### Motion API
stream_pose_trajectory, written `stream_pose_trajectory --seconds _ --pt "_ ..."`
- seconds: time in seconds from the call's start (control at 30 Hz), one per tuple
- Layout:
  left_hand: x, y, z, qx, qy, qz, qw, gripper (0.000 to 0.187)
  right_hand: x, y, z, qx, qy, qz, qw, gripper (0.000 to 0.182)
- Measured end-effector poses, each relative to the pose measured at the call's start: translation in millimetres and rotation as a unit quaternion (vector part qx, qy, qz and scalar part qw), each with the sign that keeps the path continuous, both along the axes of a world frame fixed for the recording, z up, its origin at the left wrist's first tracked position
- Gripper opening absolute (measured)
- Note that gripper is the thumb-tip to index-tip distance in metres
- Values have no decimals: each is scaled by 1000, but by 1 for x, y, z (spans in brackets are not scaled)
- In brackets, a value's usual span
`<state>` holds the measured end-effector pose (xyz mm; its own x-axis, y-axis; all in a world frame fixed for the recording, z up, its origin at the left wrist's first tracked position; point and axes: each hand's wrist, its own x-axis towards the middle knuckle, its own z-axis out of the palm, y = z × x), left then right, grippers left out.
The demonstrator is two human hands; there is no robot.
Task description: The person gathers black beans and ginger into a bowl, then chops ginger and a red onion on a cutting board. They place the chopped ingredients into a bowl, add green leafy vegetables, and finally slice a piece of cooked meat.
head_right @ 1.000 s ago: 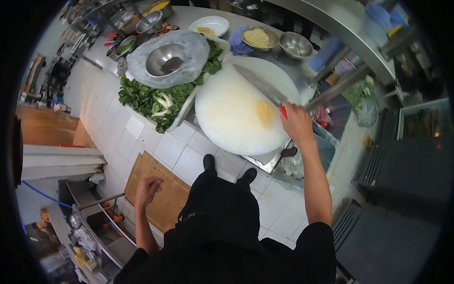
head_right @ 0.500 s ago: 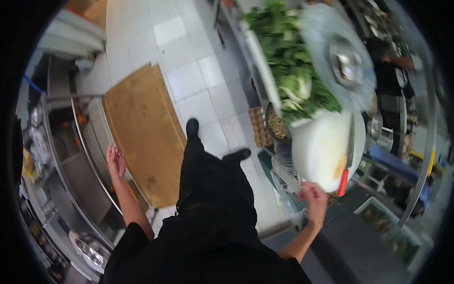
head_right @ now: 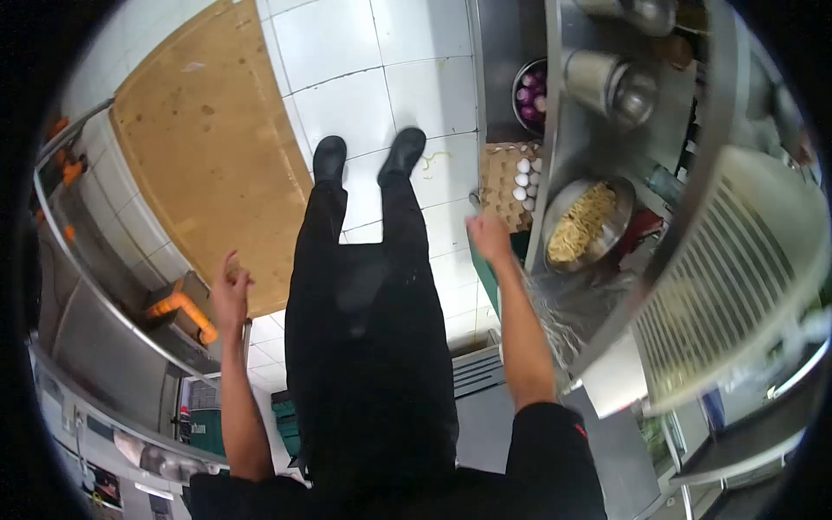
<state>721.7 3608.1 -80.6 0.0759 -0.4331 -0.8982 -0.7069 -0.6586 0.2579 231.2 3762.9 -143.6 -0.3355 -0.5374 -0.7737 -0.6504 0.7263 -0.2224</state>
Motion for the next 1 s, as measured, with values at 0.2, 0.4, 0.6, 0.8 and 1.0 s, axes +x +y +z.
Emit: stream_pose_trajectory --seconds 0.2,0.4,0.6,0.8,1.0 --pt "116 115 -84 97 -9 68 993 69 -164 -140 -194 -133 109 -283 944 41" --pt "83 169 -56 258 -145 193 935 42 -253 -146 -304 -78 412 -106 902 52" --pt "-3 123 -73 98 -68 131 984 29 -185 -159 -222 -195 309 -233 901 48" --pt "-31 12 -50 -51 9 41 998 45 -62 -142 -108 -342 -244 -587 692 48" --pt "-130 -88 101 -245 246 -278 896 62 55 -123 111 -297 -555 -611 480 44"
